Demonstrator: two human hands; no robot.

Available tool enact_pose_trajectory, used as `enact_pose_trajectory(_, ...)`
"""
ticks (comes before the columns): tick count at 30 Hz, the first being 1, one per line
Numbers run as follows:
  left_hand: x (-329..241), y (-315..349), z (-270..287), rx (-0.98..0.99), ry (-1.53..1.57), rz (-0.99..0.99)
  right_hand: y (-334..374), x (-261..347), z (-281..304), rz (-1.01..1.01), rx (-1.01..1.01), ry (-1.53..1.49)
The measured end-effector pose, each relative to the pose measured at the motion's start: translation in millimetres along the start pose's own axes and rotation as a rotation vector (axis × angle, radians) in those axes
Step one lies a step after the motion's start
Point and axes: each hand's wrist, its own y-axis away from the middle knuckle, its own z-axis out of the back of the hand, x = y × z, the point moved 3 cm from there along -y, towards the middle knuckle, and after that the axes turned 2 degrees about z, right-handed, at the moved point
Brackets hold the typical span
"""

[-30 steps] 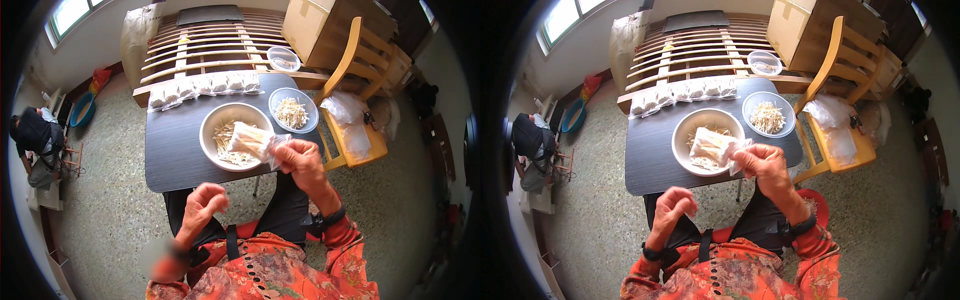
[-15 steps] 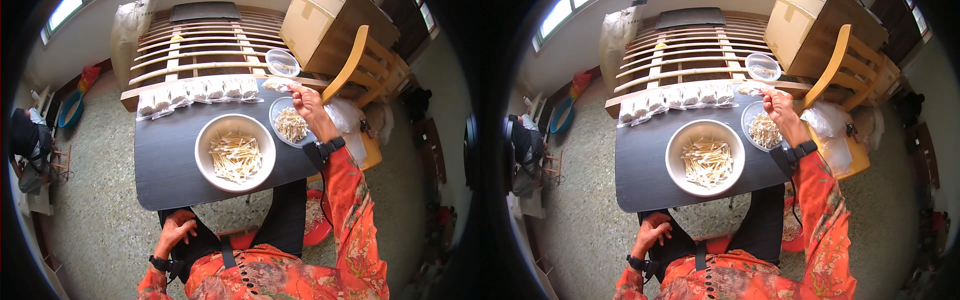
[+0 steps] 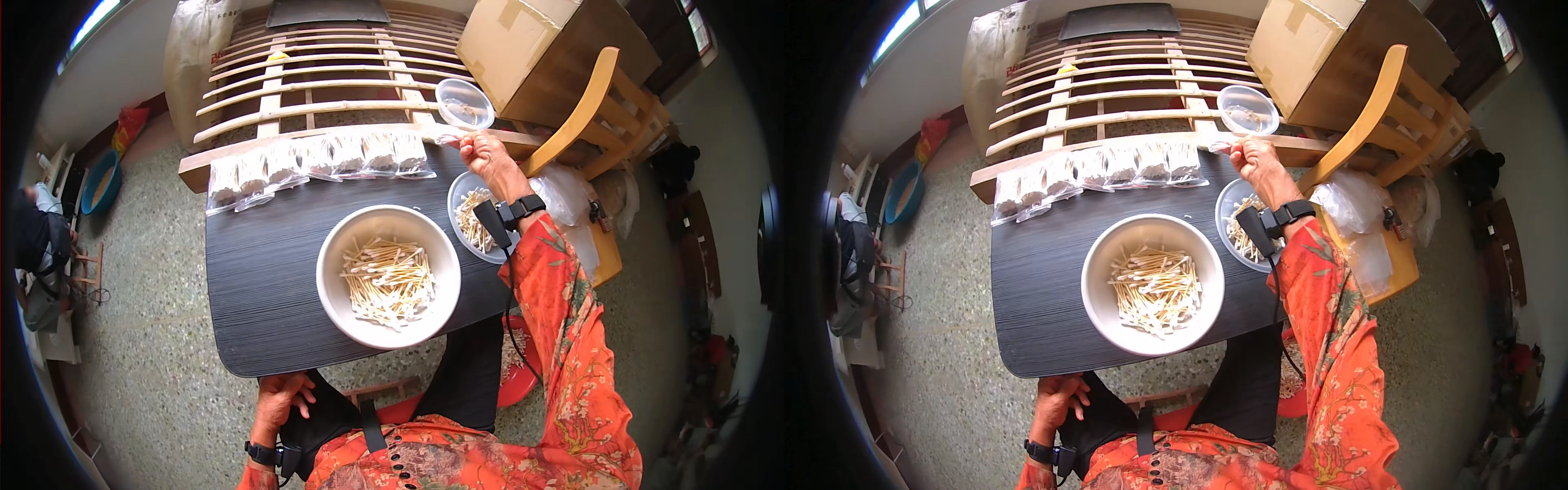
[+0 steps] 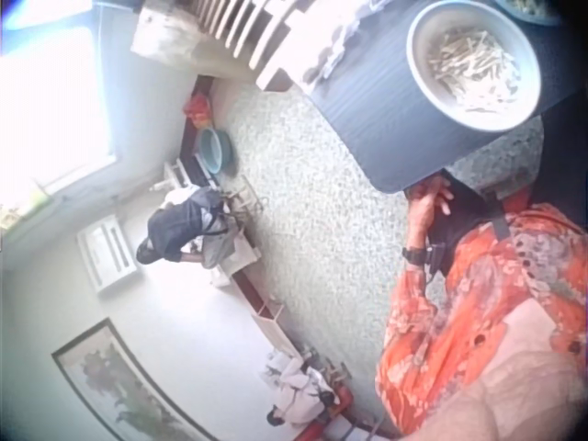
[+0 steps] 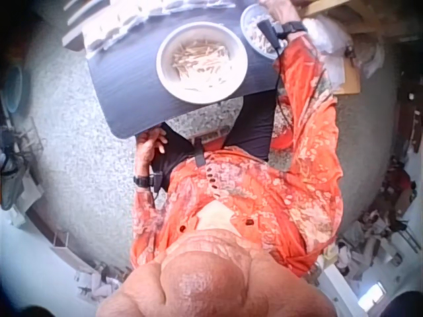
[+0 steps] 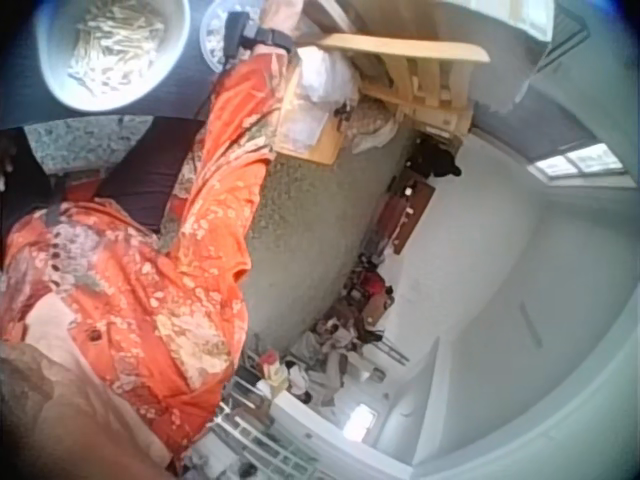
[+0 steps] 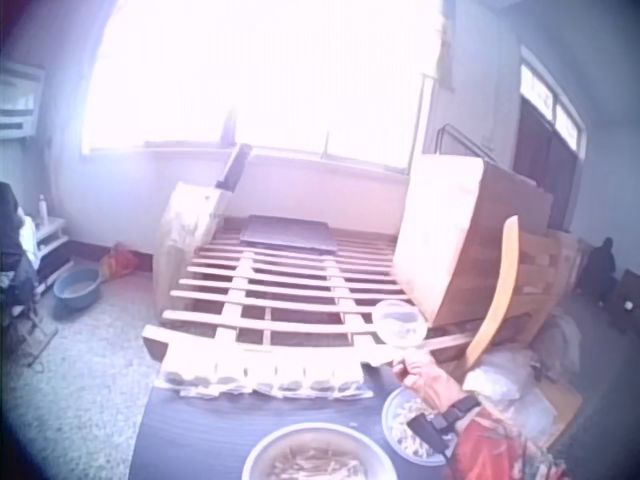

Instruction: Assembling bundles of cotton swabs and preparing them for packaging.

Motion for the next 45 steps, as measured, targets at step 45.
enact_pose_trajectory(45, 4, -7, 4, -0.074, 0.128, -0.015, -34, 6, -42, 0.392, 0.253, 1.727)
